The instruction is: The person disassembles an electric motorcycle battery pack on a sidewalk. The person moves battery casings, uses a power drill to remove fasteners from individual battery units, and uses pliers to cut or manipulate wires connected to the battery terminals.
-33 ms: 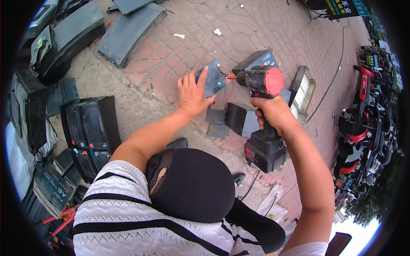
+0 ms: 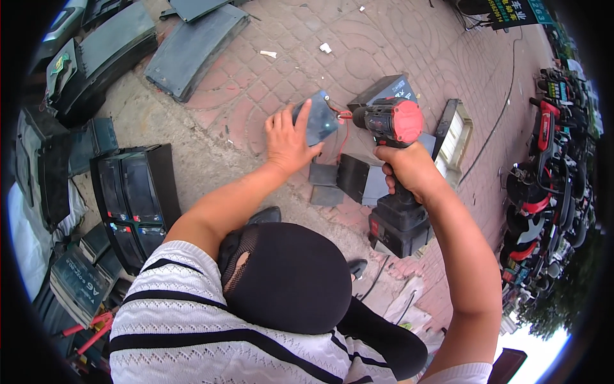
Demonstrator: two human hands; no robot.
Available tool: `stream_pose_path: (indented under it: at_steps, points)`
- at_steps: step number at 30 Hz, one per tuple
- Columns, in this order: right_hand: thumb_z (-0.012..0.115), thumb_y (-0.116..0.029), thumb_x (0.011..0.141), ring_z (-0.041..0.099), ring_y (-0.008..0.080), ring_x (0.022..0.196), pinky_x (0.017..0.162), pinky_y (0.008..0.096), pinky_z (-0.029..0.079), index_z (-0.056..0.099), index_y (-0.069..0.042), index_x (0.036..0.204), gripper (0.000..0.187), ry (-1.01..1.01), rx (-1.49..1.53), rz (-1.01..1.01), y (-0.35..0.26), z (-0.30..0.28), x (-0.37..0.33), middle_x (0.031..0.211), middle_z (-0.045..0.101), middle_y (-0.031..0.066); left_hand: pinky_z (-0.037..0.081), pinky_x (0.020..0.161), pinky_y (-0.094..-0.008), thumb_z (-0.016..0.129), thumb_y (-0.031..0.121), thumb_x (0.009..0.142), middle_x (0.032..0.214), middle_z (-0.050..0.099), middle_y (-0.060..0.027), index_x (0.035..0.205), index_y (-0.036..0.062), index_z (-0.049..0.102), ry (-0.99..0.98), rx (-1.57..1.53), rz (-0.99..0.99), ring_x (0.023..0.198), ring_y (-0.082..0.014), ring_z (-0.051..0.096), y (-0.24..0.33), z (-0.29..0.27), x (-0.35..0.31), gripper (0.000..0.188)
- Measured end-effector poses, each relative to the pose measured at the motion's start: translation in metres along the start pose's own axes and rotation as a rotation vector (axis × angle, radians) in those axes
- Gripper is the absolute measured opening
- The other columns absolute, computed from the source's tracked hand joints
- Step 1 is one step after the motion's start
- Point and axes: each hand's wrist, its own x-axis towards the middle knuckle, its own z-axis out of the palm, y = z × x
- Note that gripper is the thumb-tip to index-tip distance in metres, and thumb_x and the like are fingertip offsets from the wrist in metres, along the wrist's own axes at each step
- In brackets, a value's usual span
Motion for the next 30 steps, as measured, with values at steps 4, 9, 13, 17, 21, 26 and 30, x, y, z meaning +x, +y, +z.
stream_pose_path:
  at_steps: [4, 9, 13, 17, 21, 26, 30]
  points:
    - [0.062, -0.015, 0.082, 0.054, 0.0194, 0.044, 0.043, 0.0359, 0.044, 0.056, 0.002, 0.071, 0.021, -0.017, -0.162, -0.133, 0.003, 0.000, 0.003, 0.057, 0.053, 0.0086, 0.030, 0.101, -0.0488, 0.085, 0.040, 0.060, 0.129, 0.046, -0.0171, 0.149, 0.0141, 0.031, 0.001, -0.006, 0.003, 0.118, -0.0337, 0.045, 0.003, 0.000, 0.001, 0.107]
    - [0.060, -0.018, 0.082, 0.057, 0.0211, 0.043, 0.045, 0.0357, 0.046, 0.061, 0.002, 0.073, 0.022, 0.023, -0.250, -0.138, 0.008, -0.001, 0.004, 0.054, 0.058, 0.0114, 0.030, 0.102, -0.0489, 0.085, 0.040, 0.059, 0.129, 0.047, -0.0167, 0.150, 0.0126, 0.030, -0.007, 0.020, -0.010, 0.119, -0.0339, 0.045, 0.005, 0.002, 0.002, 0.109]
    - [0.061, -0.018, 0.080, 0.058, 0.0230, 0.043, 0.047, 0.0364, 0.048, 0.061, 0.003, 0.076, 0.021, 0.058, -0.227, -0.247, 0.016, 0.008, 0.000, 0.055, 0.058, 0.0132, 0.030, 0.102, -0.0492, 0.085, 0.043, 0.060, 0.132, 0.045, -0.0182, 0.152, 0.0123, 0.025, -0.025, 0.026, -0.003, 0.119, -0.0339, 0.044, 0.001, 0.003, 0.001, 0.114]
    - [0.063, -0.019, 0.080, 0.058, 0.0220, 0.045, 0.046, 0.0352, 0.049, 0.063, 0.002, 0.079, 0.021, 0.017, -0.138, -0.152, 0.021, -0.001, 0.001, 0.058, 0.059, 0.0126, 0.029, 0.102, -0.0499, 0.086, 0.043, 0.059, 0.133, 0.044, -0.0183, 0.153, 0.0122, 0.024, -0.038, 0.036, 0.043, 0.119, -0.0344, 0.044, -0.001, 0.001, -0.001, 0.116]
    - [0.063, -0.019, 0.080, 0.060, 0.0222, 0.046, 0.046, 0.0354, 0.049, 0.063, 0.003, 0.076, 0.022, 0.038, -0.146, -0.123, 0.022, -0.003, -0.002, 0.058, 0.059, 0.0126, 0.031, 0.102, -0.0522, 0.086, 0.037, 0.058, 0.132, 0.045, -0.0186, 0.151, 0.0107, 0.025, -0.053, 0.041, 0.030, 0.121, -0.0361, 0.045, 0.002, -0.001, 0.000, 0.114]
    - [0.059, -0.019, 0.082, 0.067, 0.0353, 0.073, 0.067, 0.0400, 0.054, 0.066, 0.002, 0.082, 0.022, 0.065, -0.337, -0.313, 0.034, 0.011, -0.009, 0.076, 0.067, 0.0227, 0.031, 0.103, -0.0519, 0.085, 0.038, 0.059, 0.133, 0.045, -0.0187, 0.151, 0.0101, 0.026, -0.032, 0.030, 0.050, 0.122, -0.0362, 0.044, -0.004, 0.000, -0.003, 0.113]
    - [0.060, -0.030, 0.082, 0.063, 0.0456, 0.090, 0.078, 0.0453, 0.052, 0.067, 0.001, 0.092, 0.034, 0.168, -0.464, -0.452, 0.055, 0.026, -0.001, 0.087, 0.066, 0.0271, 0.030, 0.104, -0.0526, 0.084, 0.043, 0.061, 0.132, 0.046, -0.0192, 0.150, 0.0090, 0.027, -0.022, 0.048, 0.057, 0.123, -0.0357, 0.045, -0.003, 0.004, -0.003, 0.111]
